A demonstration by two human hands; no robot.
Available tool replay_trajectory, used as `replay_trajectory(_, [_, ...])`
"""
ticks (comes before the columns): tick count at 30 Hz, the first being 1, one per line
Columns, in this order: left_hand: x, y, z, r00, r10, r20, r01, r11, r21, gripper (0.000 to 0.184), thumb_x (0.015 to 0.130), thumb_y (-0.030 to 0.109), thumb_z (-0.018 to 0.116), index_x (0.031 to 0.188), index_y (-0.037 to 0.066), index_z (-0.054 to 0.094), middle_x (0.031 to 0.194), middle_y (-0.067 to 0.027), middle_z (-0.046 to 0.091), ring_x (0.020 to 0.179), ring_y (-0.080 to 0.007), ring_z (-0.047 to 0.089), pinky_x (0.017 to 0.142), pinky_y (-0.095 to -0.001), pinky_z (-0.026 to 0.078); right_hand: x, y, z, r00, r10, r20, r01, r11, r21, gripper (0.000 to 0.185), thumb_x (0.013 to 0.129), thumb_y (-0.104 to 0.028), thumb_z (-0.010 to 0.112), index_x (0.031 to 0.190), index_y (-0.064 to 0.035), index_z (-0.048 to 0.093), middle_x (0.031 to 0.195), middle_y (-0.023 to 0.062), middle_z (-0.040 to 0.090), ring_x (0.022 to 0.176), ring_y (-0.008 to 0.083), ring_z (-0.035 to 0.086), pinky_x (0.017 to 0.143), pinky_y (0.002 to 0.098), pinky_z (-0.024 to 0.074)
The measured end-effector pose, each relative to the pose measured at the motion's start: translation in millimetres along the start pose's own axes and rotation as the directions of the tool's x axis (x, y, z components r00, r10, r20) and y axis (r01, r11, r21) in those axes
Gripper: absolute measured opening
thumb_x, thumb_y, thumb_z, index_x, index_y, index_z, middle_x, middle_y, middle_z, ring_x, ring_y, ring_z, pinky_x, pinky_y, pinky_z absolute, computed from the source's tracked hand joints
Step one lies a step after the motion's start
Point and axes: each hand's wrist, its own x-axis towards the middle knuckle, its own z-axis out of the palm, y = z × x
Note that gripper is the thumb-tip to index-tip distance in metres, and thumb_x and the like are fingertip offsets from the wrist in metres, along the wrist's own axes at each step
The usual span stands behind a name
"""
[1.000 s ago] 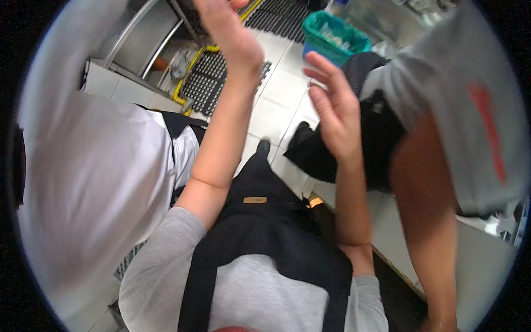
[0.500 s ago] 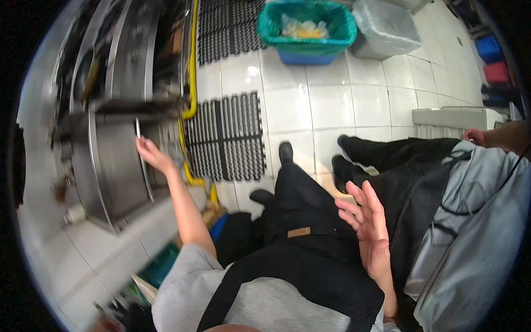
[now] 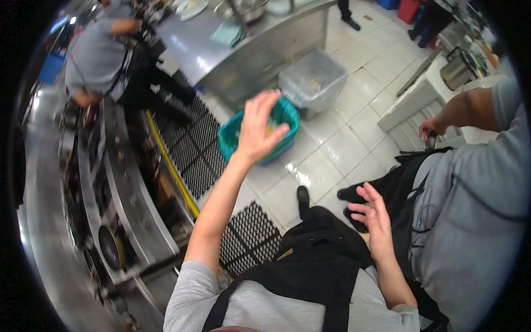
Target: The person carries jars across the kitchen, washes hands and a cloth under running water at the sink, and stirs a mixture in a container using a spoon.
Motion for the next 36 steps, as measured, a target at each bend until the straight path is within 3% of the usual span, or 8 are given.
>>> replay_trajectory(3, [16,-17,15,0.971,0.073,0.226,-0.062,0.997,-0.056,0.061,0.073,0.039,0.060,0.121,0.005,0.045,0.119,-0.0162,0.045,0.108,-0.0334,0.042,0.094,-0.0404,0.033,46,8,-6,0.992,-0.028,-0.125,0.038,0.996,0.084,0.055,0.091,-0.037,0.041,0.134,-0.0048,0.028,0.130,0.0154,0.038,0.098,0.0188,0.053,0.081,0.0289,0.0424])
replay_trajectory(11, [-121,-147,36,0.693,-0.652,0.309,0.654,0.748,0.113,0.043,0.083,0.034,0.054,0.110,0.001,0.053,0.109,-0.0190,0.052,0.105,-0.0325,0.045,0.092,-0.0384,0.033,184,-24,-27,0.865,-0.159,-0.477,0.238,0.965,0.109,0.056,0.091,-0.039,0.041,0.133,-0.0042,0.029,0.129,0.0152,0.038,0.098,0.0190,0.054,0.081,0.0293,0.0434])
replay_trajectory(15, [-94,-183,47,0.508,-0.801,0.318,0.790,0.580,0.198,0.042,0.086,0.036,0.050,0.111,0.002,0.054,0.110,-0.0181,0.052,0.104,-0.0331,0.045,0.092,-0.0387,0.033,251,-57,-57,0.777,-0.324,-0.539,0.351,0.935,-0.056,0.059,0.090,-0.042,0.042,0.132,-0.0032,0.030,0.130,0.0146,0.038,0.097,0.0193,0.054,0.081,0.0300,0.0432])
replay_trajectory(17, [-86,-247,91,0.846,-0.406,0.346,0.379,0.914,0.146,0.041,0.085,0.034,0.051,0.110,0.002,0.055,0.110,-0.0181,0.052,0.104,-0.0333,0.044,0.092,-0.0393,0.032,283,-74,-64,0.781,-0.342,-0.522,0.351,0.933,-0.086,0.059,0.089,-0.042,0.043,0.132,-0.0032,0.030,0.130,0.0143,0.037,0.097,0.0196,0.055,0.081,0.0297,0.0432])
replay_trajectory(19, [32,-222,111,0.768,-0.542,0.342,0.583,0.813,-0.020,0.040,0.084,0.032,0.053,0.109,0.002,0.055,0.109,-0.0184,0.053,0.104,-0.0334,0.045,0.092,-0.0394,0.033,311,-87,-68,0.781,-0.340,-0.524,0.347,0.934,-0.089,0.058,0.090,-0.041,0.042,0.132,-0.0029,0.030,0.130,0.0142,0.037,0.097,0.0200,0.055,0.081,0.0293,0.0432])
replay_trajectory(23, [193,-245,207,0.888,-0.259,0.381,0.340,0.926,-0.164,0.039,0.081,0.030,0.055,0.108,0.002,0.055,0.109,-0.0182,0.054,0.105,-0.0336,0.047,0.091,-0.0385,0.035,349,-95,-117,0.649,-0.497,-0.576,0.230,0.850,-0.475,0.053,0.092,-0.033,0.040,0.133,-0.0018,0.029,0.131,0.0122,0.036,0.095,0.0160,0.054,0.076,0.0261,0.0424])
replay_trajectory(30, [414,-159,298,0.875,0.249,0.415,-0.043,0.893,-0.447,0.043,0.080,0.031,0.056,0.111,0.002,0.051,0.111,-0.0164,0.050,0.106,-0.0316,0.044,0.091,-0.0377,0.035,390,-117,-226,0.485,-0.515,-0.707,0.074,0.829,-0.554,0.046,0.092,-0.025,0.042,0.130,-0.0014,0.033,0.127,0.0108,0.040,0.092,0.0157,0.054,0.078,0.0257,0.0414])
replay_trajectory(36, [455,-178,397,0.911,-0.006,0.412,0.156,0.930,-0.331,0.042,0.080,0.030,0.057,0.111,0.002,0.052,0.111,-0.0164,0.051,0.106,-0.0316,0.044,0.092,-0.0373,0.035,488,-128,-371,0.594,-0.470,-0.653,0.066,0.837,-0.543,0.046,0.092,-0.025,0.041,0.130,-0.0009,0.032,0.130,0.0114,0.038,0.092,0.0167,0.055,0.077,0.0272,0.0426])
